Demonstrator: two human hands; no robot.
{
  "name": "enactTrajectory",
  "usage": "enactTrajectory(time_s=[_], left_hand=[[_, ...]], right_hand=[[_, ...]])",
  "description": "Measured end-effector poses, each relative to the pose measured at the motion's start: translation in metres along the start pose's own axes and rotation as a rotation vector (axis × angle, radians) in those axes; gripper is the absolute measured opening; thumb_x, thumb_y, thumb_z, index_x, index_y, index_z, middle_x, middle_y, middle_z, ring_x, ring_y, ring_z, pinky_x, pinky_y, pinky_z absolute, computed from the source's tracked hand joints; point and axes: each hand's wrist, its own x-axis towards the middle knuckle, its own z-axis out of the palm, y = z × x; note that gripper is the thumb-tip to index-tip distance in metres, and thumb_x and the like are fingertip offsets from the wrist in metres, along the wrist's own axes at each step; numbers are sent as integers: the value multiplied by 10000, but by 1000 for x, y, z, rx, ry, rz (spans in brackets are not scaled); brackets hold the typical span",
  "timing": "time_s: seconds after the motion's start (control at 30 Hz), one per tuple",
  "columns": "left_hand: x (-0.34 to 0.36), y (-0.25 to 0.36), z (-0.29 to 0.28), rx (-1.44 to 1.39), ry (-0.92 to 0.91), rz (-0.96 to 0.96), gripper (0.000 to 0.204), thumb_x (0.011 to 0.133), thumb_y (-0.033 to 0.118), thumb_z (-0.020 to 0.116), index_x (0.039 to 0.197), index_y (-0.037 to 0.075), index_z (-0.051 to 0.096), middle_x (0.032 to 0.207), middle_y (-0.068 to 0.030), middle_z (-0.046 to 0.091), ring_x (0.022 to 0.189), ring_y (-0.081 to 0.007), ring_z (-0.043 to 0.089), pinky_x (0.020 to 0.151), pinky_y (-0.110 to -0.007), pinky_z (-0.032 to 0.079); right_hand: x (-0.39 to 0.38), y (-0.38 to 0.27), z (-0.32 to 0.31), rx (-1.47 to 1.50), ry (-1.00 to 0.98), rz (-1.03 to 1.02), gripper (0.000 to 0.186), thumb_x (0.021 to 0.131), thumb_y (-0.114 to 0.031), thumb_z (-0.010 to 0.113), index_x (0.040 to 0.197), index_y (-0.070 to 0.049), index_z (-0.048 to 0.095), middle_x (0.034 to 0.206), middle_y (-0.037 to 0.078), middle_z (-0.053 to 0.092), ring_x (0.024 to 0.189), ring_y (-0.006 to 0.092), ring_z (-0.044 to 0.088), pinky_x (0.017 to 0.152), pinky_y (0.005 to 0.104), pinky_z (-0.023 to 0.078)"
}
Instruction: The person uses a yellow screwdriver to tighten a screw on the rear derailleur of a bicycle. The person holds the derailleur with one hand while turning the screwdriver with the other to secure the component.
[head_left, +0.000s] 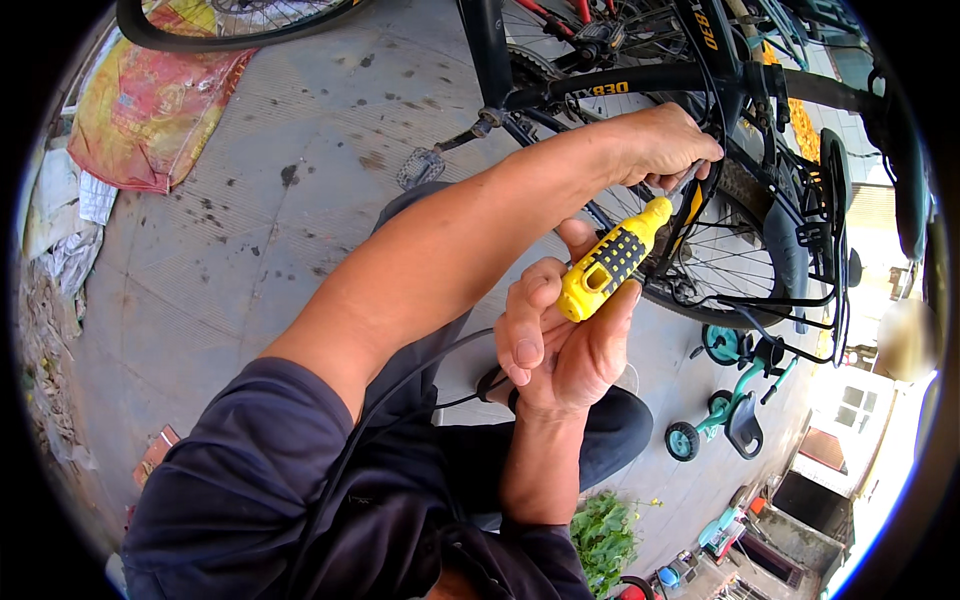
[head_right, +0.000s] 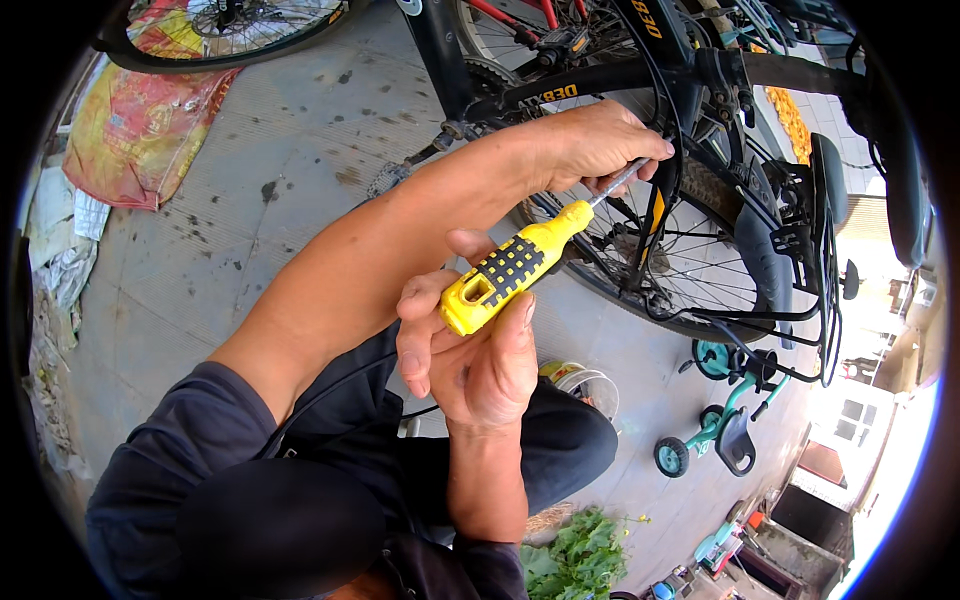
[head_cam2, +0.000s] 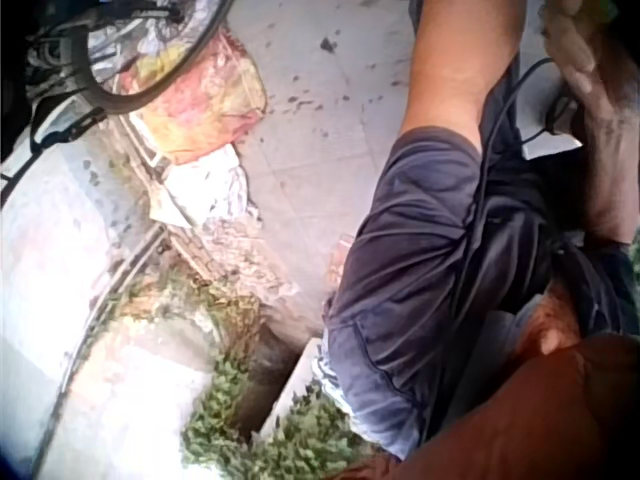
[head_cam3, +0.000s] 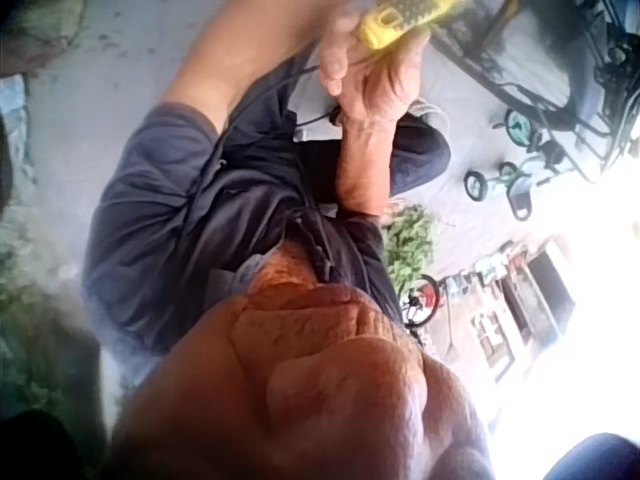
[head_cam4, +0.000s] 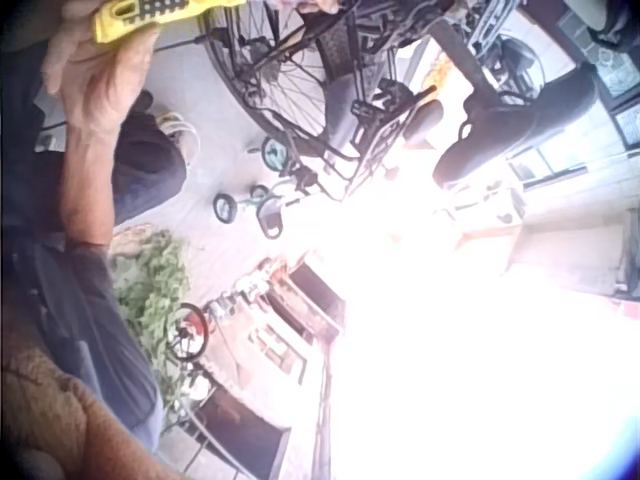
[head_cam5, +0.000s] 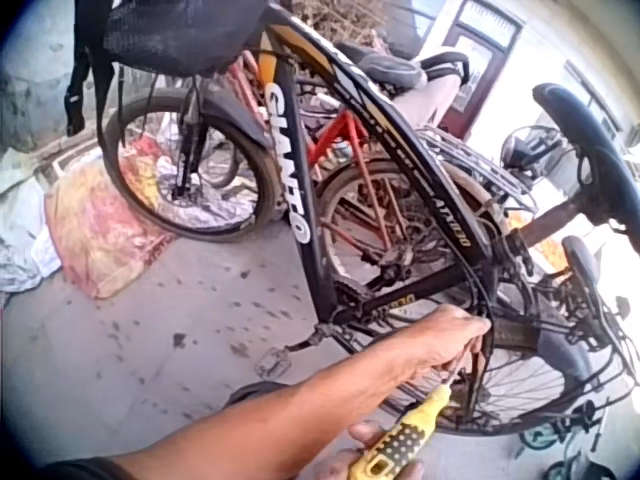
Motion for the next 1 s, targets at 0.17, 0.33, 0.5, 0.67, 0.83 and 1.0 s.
enactTrajectory(time_s=[0.17, 0.33, 0.5, 0.67, 0.83, 1.0], left_hand=[[0, -2, 3, 57, 18, 6, 297, 834, 270, 563, 644, 41, 562, 473, -27, 465, 396, -110, 430, 377, -243, 293], [-2, 0, 10, 52, 69, -4, 327, 847, 280, 583, 624, 45, 542, 494, -7, 457, 391, -92, 436, 355, -219, 282], [4, -4, 5, -10, 32, 11, 337, 872, 277, 566, 641, 34, 538, 488, -5, 450, 385, -86, 434, 344, -191, 260], [8, -5, 7, 12, 188, 102, 302, 886, 281, 542, 728, 24, 558, 554, -5, 503, 460, -79, 484, 412, -203, 332], [19, -13, 3, 312, 486, 328, 240, 844, 201, 575, 934, -20, 597, 787, -64, 625, 742, -136, 595, 662, -272, 461], [13, -15, 17, 587, 609, 372, 278, 794, 144, 577, 1024, -10, 612, 962, -129, 641, 885, -213, 614, 807, -309, 459]], right_hand=[[-6, -4, 3, 30, 178, -9, 575, 958, -409, 368, 1307, 43, 303, 1014, 160, 557, 629, 190, 543, 425, 265, 453], [-13, -12, -5, 62, 87, 12, 562, 962, -406, 355, 1292, 47, 313, 995, 170, 559, 590, 179, 542, 424, 269, 444], [-9, -21, 2, 95, 120, 73, 569, 963, -432, 321, 1301, 24, 316, 999, 168, 560, 552, 169, 540, 431, 261, 439], [-9, -35, 2, 170, 120, 148, 535, 969, -385, 332, 1278, 51, 336, 1022, 232, 570, 584, 204, 559, 465, 253, 440], [-11, -47, -3, 90, 94, 238, 539, 966, -387, 338, 1277, 53, 330, 1015, 232, 578, 556, 203, 548, 466, 253, 433], [-27, -53, -11, 113, 79, 212, 574, 953, -379, 388, 1303, 61, 274, 1020, 234, 582, 570, 223, 581, 450, 261, 431]])
